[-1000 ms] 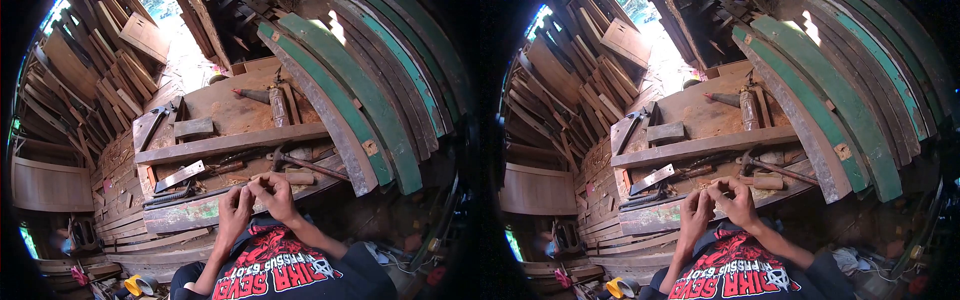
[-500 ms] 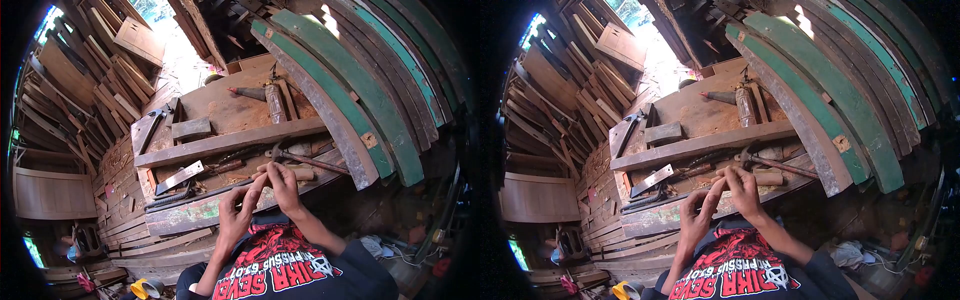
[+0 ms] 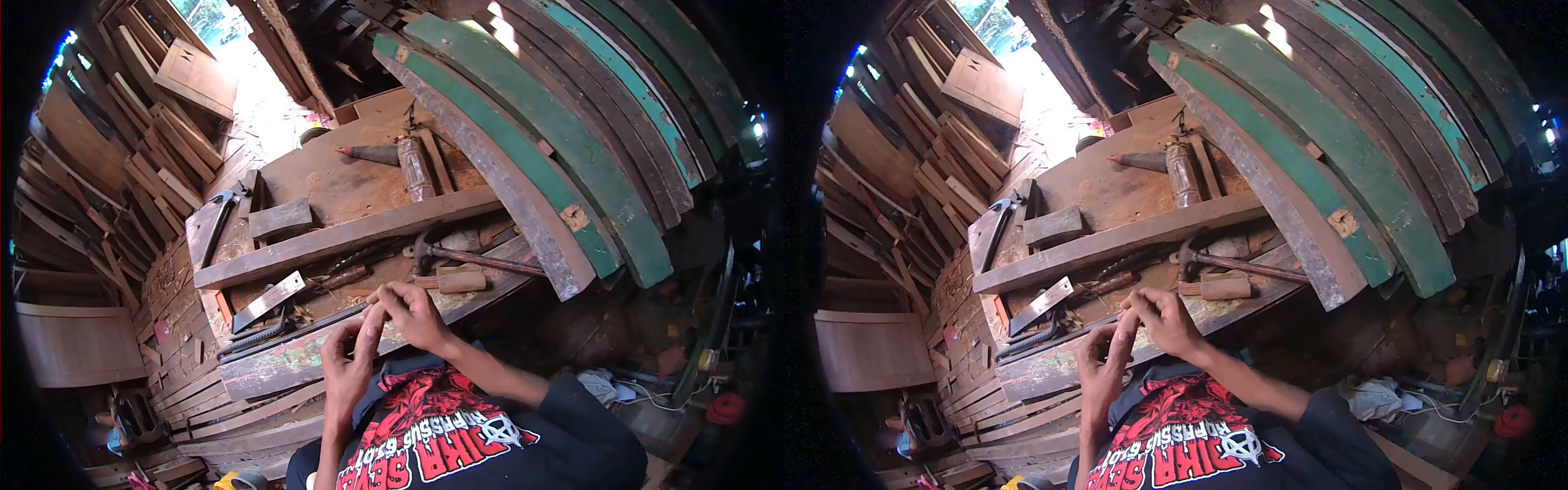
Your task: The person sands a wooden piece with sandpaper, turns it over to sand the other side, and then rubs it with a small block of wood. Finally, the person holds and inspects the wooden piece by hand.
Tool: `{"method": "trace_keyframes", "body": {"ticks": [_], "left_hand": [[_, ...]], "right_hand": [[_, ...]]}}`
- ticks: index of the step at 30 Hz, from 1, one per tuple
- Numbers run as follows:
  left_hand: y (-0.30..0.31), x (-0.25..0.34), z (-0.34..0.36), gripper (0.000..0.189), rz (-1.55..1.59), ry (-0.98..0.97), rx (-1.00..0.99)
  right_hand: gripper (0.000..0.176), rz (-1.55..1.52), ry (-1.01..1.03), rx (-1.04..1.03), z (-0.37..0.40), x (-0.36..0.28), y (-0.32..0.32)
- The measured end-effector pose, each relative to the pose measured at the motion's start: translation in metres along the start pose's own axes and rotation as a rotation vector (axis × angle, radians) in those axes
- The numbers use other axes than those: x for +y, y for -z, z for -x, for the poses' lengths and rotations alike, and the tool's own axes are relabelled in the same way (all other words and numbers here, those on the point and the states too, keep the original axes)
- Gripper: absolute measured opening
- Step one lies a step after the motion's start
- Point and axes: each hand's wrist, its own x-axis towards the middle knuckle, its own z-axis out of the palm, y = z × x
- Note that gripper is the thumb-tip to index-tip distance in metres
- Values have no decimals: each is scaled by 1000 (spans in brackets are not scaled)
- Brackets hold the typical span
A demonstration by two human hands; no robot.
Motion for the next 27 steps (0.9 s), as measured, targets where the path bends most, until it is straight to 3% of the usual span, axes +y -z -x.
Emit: {"method": "trace_keyframes", "body": {"ticks": [3, 4, 6, 8, 9, 12, 16, 19, 23, 26, 27], "left_hand": [[10, -5, 0, 32, -9, 105, -54], [15, -15, -1, 31, -17, 92, -59], [27, -32, 0, 29, -34, 67, -61], [39, -45, 5, 36, 48, 211, -76], [45, -56, 7, 37, 104, 261, -72], [50, -68, 13, 37, 180, 389, -53], [48, -68, 12, 35, 210, 408, -59], [43, -57, 7, 33, 253, 375, -72], [41, -34, 5, 33, 347, 332, -75], [43, -31, 4, 34, 416, 325, -54], [45, -32, 4, 34, 444, 337, -50]], "right_hand": [[28, 223, 36, 169, -10, 0, 20], [33, 450, 148, 254, -9, -3, 31], [47, 548, 205, 379, -6, -6, 59], [61, 1144, 292, 327, 8, -31, 87], [72, 1142, 168, 201, 14, -29, 104], [74, 1301, 55, 104, 31, -12, 131], [72, 1474, 38, 131, 36, 3, 133], [64, 1484, -41, 155, 27, 0, 123], [56, 1378, 41, 293, 20, 2, 115], [52, 1164, 152, 401, 19, 19, 119], [50, 849, 37, 454, 19, 20, 111]]}}
